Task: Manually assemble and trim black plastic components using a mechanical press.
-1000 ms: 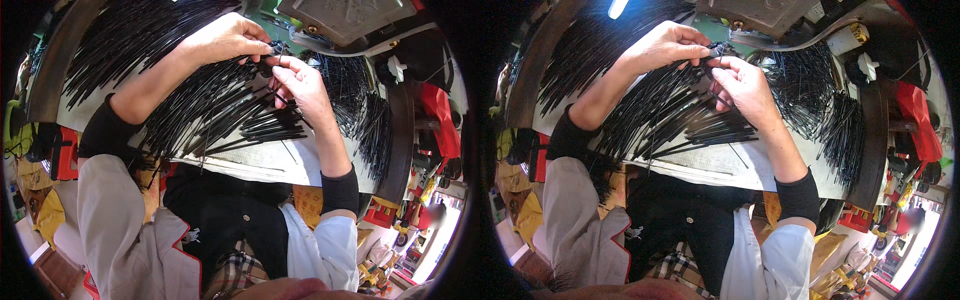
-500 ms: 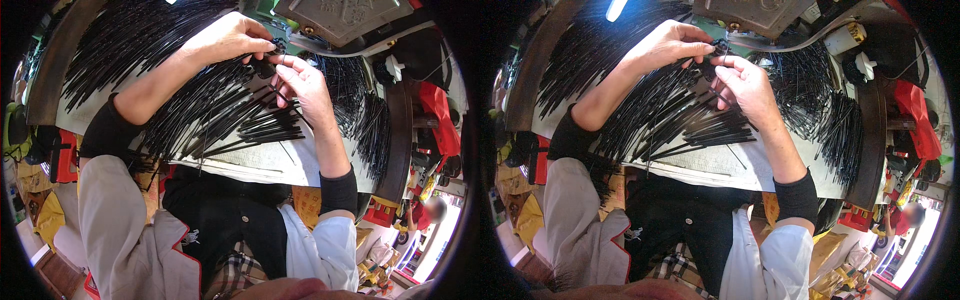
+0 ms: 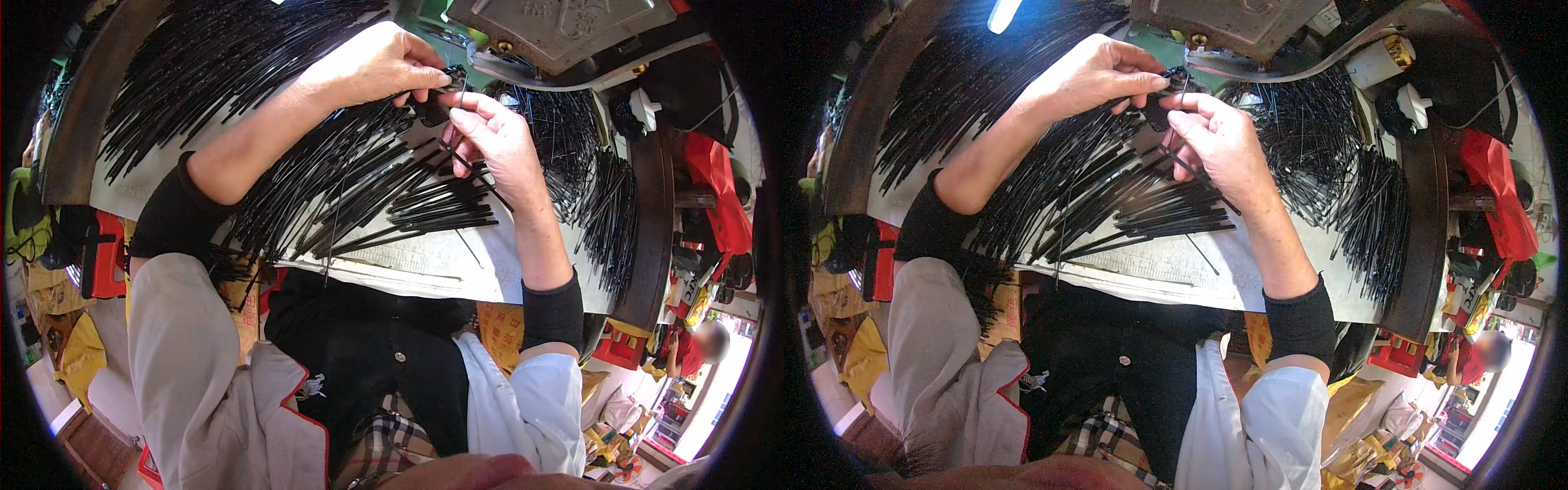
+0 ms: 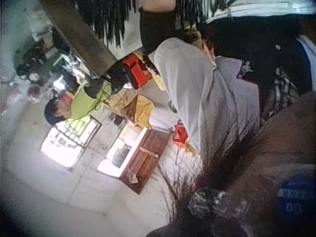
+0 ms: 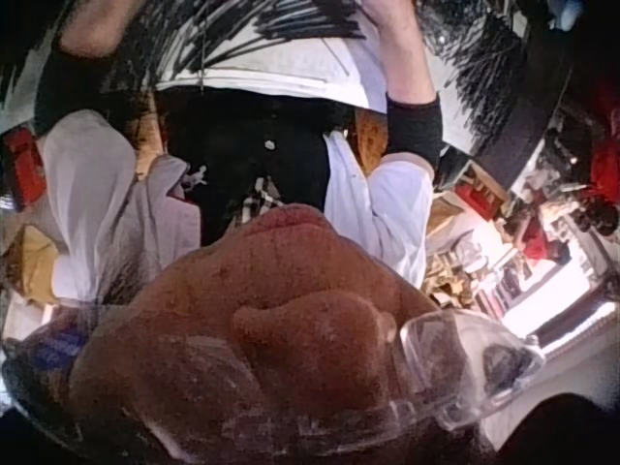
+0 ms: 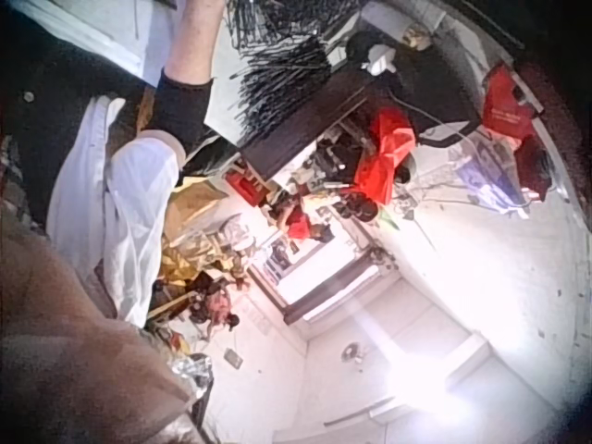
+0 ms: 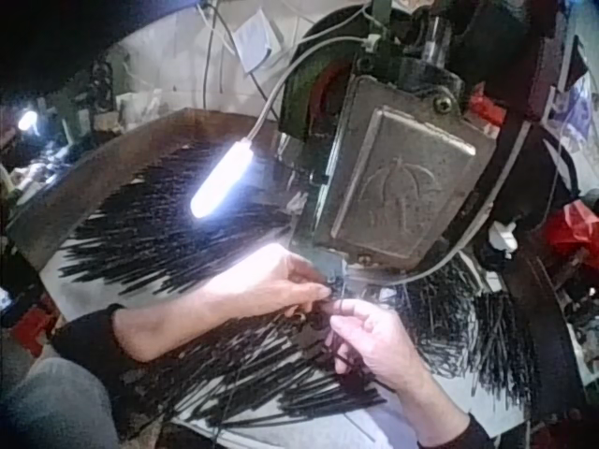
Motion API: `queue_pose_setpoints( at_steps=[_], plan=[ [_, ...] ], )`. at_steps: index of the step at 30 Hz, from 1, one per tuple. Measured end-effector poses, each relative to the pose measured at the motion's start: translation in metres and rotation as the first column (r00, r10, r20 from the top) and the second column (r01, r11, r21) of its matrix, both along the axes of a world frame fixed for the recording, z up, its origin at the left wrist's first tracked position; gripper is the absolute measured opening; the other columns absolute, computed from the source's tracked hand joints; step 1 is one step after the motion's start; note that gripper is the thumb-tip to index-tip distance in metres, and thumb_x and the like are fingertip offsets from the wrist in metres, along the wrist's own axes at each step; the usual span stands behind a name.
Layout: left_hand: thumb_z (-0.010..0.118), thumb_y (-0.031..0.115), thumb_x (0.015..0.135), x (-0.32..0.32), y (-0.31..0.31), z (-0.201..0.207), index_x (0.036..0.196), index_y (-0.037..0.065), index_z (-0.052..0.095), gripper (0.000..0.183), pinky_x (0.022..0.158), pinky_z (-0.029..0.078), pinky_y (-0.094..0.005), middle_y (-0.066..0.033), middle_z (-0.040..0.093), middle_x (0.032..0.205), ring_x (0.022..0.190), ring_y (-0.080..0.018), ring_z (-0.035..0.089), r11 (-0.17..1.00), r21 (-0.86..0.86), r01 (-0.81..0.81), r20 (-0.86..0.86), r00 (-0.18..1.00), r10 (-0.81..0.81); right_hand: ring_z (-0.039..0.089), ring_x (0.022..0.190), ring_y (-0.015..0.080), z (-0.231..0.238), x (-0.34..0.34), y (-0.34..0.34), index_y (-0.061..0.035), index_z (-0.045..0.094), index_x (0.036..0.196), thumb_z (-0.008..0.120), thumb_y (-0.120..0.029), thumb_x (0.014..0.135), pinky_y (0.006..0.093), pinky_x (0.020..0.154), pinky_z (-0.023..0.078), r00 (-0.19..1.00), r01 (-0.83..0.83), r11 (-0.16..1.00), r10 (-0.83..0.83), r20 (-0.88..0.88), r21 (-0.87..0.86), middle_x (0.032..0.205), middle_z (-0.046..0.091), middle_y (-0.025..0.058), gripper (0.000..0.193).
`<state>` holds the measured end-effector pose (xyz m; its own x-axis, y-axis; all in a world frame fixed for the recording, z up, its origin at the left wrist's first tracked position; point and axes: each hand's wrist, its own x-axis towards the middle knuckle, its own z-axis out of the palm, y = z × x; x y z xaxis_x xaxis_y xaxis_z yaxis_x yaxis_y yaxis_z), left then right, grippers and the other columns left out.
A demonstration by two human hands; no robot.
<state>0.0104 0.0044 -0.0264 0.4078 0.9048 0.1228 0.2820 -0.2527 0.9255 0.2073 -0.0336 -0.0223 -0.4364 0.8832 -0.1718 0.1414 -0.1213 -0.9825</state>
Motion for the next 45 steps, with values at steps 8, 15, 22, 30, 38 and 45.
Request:
queue_pose_setpoints(
  at_steps=[8, 15, 22, 30, 38, 45],
  plan=[
    [0.063, 0.027, 0.083, -0.001, -0.005, 0.012, 0.092, -0.001, 0.065, 0.03, 0.036, 0.031, -0.0152, -0.0012, 0.054, 0.055, 0.04, -0.0023, 0.043, 0.951, -0.306, 0.054, 0.093, 0.995, -0.026, 0.053, 0.048, 0.0079, 0.0, 0.002, 0.001, 0.003, 0.053, 0.11, 0.051, -0.016, 0.089, 0.0177, 0.044, 0.042, 0.998, -0.023, 0.997, 0.018, -0.06, -0.075, 0.073, 0.059, 0.0068, 0.029],
    [0.062, 0.027, 0.083, -0.002, -0.007, 0.013, 0.091, -0.001, 0.065, 0.029, 0.036, 0.032, -0.0161, -0.0022, 0.055, 0.056, 0.038, -0.0028, 0.043, 0.968, -0.244, 0.054, 0.078, 0.996, -0.036, 0.045, 0.042, 0.0051, 0.015, -0.006, -0.013, 0.0028, 0.054, 0.11, 0.05, -0.018, 0.09, 0.0156, 0.04, 0.036, 0.979, -0.202, 0.97, 0.201, -0.021, -0.132, 0.067, 0.058, 0.0053, 0.029],
    [0.058, 0.028, 0.085, 0.0, -0.01, 0.013, 0.081, 0.0, 0.062, 0.028, 0.039, 0.038, -0.0178, -0.0029, 0.06, 0.063, 0.043, -0.0057, 0.051, 0.98, -0.12, 0.159, -0.187, 0.966, -0.18, 0.042, 0.042, 0.0029, 0.006, 0.002, -0.004, 0.0013, 0.059, 0.098, 0.06, -0.019, 0.085, 0.0162, 0.039, 0.032, 0.994, -0.072, 0.991, 0.081, 0.076, -0.113, 0.06, 0.054, -0.0002, 0.024],
    [0.062, 0.025, 0.083, -0.004, -0.008, 0.014, 0.075, 0.001, 0.062, 0.025, 0.039, 0.037, -0.0167, -0.0014, 0.058, 0.058, 0.044, -0.0044, 0.051, 0.946, -0.228, 0.229, -0.111, 0.96, -0.258, 0.057, 0.058, 0.0097, -0.002, 0.022, 0.014, 0.0003, 0.053, 0.106, 0.059, -0.016, 0.083, 0.0195, 0.052, 0.047, 0.975, 0.016, 0.984, -0.054, -0.214, -0.177, 0.076, 0.06, 0.0069, 0.029],
    [0.063, 0.029, 0.082, -0.006, -0.011, 0.016, 0.08, -0.001, 0.064, 0.03, 0.037, 0.034, -0.0171, -0.002, 0.055, 0.054, 0.039, -0.0041, 0.046, 0.927, -0.269, 0.26, -0.014, 0.962, -0.273, 0.062, 0.064, 0.0143, -0.007, 0.019, 0.014, -0.002, 0.056, 0.103, 0.057, -0.019, 0.086, 0.023, 0.055, 0.052, 0.926, 0.045, 0.98, -0.113, -0.361, -0.192, 0.082, 0.064, 0.0131, 0.024],
    [0.058, 0.033, 0.086, -0.018, 0.003, 0.012, 0.088, 0.001, 0.064, 0.032, 0.034, 0.031, -0.014, -0.0016, 0.056, 0.056, 0.038, -0.0011, 0.045, 0.984, -0.168, 0.064, -0.089, 0.993, -0.08, 0.062, 0.065, 0.0153, -0.006, 0.029, 0.02, 0.0014, 0.056, 0.1, 0.055, -0.017, 0.088, 0.0257, 0.057, 0.054, 0.885, 0.258, 0.96, -0.278, -0.373, -0.104, 0.084, 0.063, 0.0153, 0.022]
  ],
)
